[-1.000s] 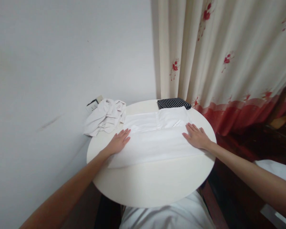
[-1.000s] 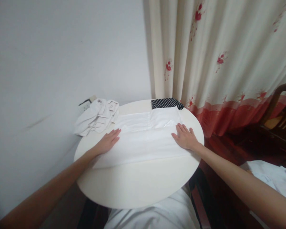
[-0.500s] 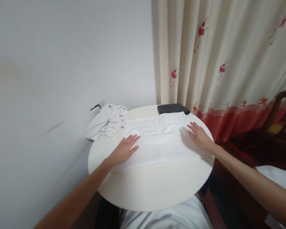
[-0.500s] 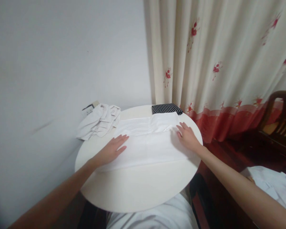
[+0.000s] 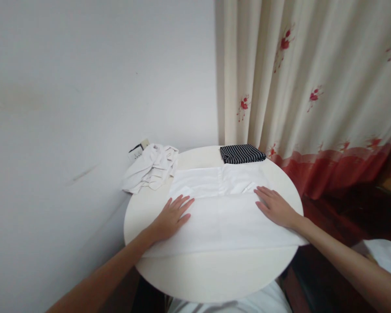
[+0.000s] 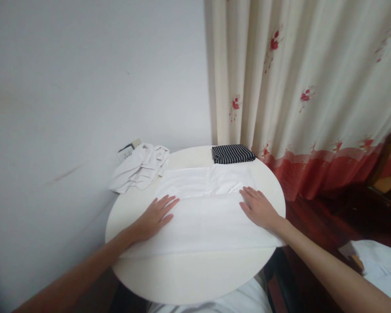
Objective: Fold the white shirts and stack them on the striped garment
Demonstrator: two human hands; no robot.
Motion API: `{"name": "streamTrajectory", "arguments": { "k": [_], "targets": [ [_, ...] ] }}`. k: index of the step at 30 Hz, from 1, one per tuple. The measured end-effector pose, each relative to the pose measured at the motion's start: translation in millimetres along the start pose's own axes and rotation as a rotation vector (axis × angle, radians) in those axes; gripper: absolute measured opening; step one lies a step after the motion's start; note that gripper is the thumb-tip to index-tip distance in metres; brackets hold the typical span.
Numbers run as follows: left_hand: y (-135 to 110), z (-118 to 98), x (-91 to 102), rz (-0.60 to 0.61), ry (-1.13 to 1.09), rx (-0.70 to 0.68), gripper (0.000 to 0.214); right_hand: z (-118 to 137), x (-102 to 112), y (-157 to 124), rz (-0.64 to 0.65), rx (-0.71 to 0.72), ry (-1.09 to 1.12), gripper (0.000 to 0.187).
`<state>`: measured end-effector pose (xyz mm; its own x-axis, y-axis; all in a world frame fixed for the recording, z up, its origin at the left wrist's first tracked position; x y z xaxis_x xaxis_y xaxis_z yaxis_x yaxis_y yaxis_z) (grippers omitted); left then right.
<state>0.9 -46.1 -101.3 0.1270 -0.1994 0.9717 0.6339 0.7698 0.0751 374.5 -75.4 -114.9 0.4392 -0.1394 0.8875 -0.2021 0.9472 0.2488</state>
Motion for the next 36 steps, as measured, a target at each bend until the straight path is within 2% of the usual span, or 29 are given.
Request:
{"name": "streamTrajectory", "arguments": {
  "k": [3,6,9,11,13,15,17,19,21,23,27,31,33,36],
  "targets": [
    [-21,-4,5.2,0.013,-0.002,-0.012,0.057,7,3,-19,0.023,0.016,0.011,0.059],
    [-25,-10,11.1,0.103,-0.027,-0.033,0.061,5,13,-17,0.091,0.004,0.037,0.059],
    [-5,-28,22.4,0.17,-0.04,-0.026,0.066,23,30,2,0.057,0.006,0.04,0.058],
    [16,-58,33.7,0.134,-0.051,-0.097,0.064,58,32,14,0.023,0.068,0.035,0.059],
    [35,-96,39.6,0.103,-0.063,-0.221,0.065,100,14,18,0.069,0.137,0.046,0.059],
    [47,-123,39.4,0.078,-0.063,-0.284,0.071,134,-11,14,0.134,0.171,0.042,0.063],
    [52,-134,37.0,0.038,-0.059,-0.294,0.074,147,-31,5,0.149,0.157,0.04,0.07],
    [49,-132,34.3,-0.011,-0.061,-0.304,0.074,142,-38,-5,0.121,0.154,0.033,0.074],
    [40,-117,29.2,-0.037,-0.07,-0.302,0.072,122,-35,-16,0.066,0.136,0.008,0.074],
    [31,-88,20.0,-0.023,-0.086,-0.251,0.07,94,-25,-27,0.014,0.086,-0.028,0.072],
    [14,-1,6.1,-0.024,-0.179,-0.068,0.062,45,-2,-41,-0.058,0.01,-0.054,0.064],
    [6,75,8.9,-0.094,-0.422,0.067,0.047,13,19,-32,-0.103,-0.014,0.027,0.047],
    [5,94,9.5,-0.082,-0.505,0.095,0.048,2,26,-20,-0.094,-0.017,0.082,0.042],
    [5,97,9.9,-0.039,-0.512,0.036,0.045,-11,33,-3,-0.091,-0.045,0.101,0.04]
  ]
}}
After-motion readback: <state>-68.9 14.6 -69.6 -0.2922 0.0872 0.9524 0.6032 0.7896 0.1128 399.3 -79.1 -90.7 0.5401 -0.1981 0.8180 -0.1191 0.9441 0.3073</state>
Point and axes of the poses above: each hand's wrist, its own y-axis towards the middle knuckle, its own x-axis out of the back of the hand, z = x × y, the point moved 9 cm from there along y, towards the middle knuckle, and after that the axes turned 14 degrees about y, right-handed, at the moved point
